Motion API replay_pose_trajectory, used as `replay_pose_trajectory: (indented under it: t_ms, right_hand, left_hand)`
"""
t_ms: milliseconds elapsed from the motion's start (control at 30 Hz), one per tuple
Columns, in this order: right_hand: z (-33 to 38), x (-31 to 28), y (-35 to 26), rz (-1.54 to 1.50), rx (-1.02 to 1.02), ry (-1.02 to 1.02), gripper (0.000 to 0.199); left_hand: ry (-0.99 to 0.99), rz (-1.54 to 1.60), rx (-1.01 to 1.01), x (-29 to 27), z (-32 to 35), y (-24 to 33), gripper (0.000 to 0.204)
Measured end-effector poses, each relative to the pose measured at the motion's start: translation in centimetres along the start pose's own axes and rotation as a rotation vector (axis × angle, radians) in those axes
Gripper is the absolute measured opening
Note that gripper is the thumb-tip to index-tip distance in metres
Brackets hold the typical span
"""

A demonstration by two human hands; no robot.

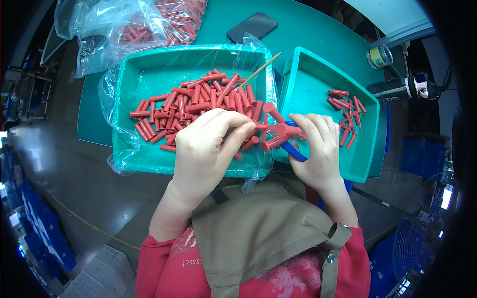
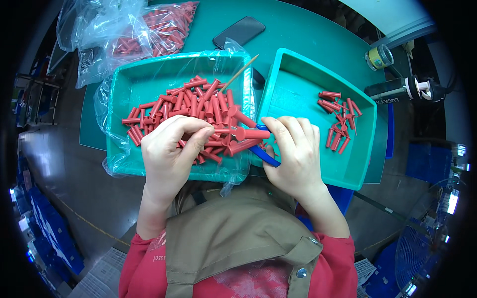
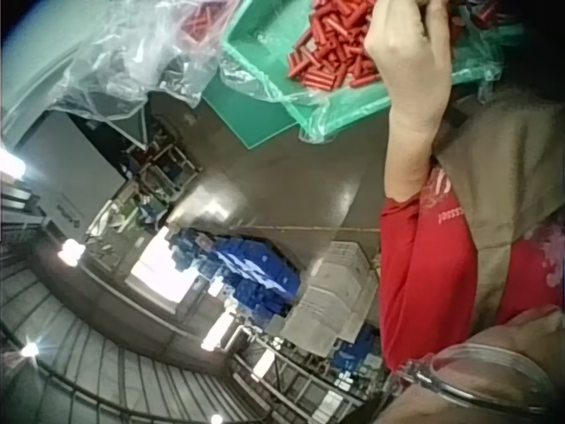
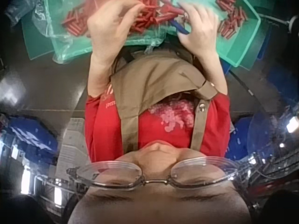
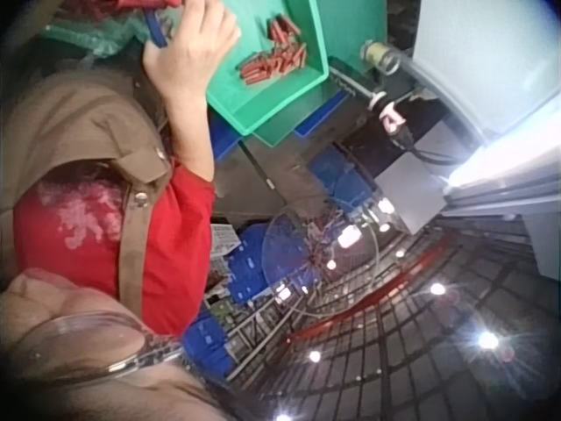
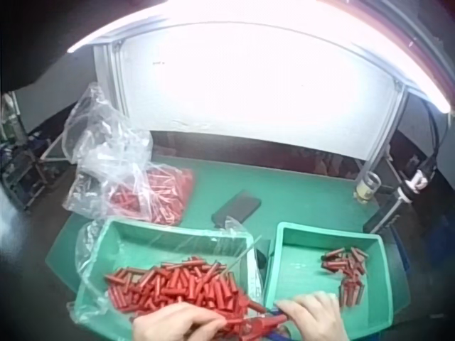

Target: Use pliers to trim small red plastic or rubber components at a workbench.

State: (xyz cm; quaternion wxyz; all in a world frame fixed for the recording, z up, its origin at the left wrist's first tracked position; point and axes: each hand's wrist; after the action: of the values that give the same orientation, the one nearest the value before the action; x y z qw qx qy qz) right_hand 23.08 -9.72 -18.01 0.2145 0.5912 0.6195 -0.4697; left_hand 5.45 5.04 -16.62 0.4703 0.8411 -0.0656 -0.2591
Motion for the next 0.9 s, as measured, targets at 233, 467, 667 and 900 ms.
replay_pose_trajectory:
  t_ms: [233, 467, 667, 900]
  right_hand:
    - [-1.0, 0.1, -0.5, -0.031, -0.021, -0.011, 0.051]
    - [-1.2, 0.2, -0.4, -0.075, -0.024, -0.007, 0.047]
    - [-1.3, -0.1, -0.6, -0.104, 0.010, -0.021, 0.049]
    - [-2.2, -1.3, -1.5, -0.064, -0.030, -0.044, 0.054]
  left_hand:
    - [0.039, -0.014, 0.014, -0.3, 0.0, -0.2, 0.006]
    - [0.002, 0.093, -0.131, -0.2, -0.1, -0.5, 0.006]
    - [-0.039, 0.358, -0.292, 0.0, -0.4, -1.6, 0.009]
    - [-0.067, 0.275, 0.036, -0.7, -1.4, -1.5, 0.013]
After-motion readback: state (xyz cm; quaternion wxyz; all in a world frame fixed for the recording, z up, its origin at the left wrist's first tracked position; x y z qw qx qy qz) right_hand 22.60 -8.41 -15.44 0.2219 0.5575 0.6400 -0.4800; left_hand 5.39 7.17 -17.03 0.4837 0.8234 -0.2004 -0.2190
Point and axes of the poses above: each hand's wrist, its own z-axis away from the middle knuckle, its own x-axis out of the palm, y = z × x, and after that the axes turned 12 degrees about y, right-handed
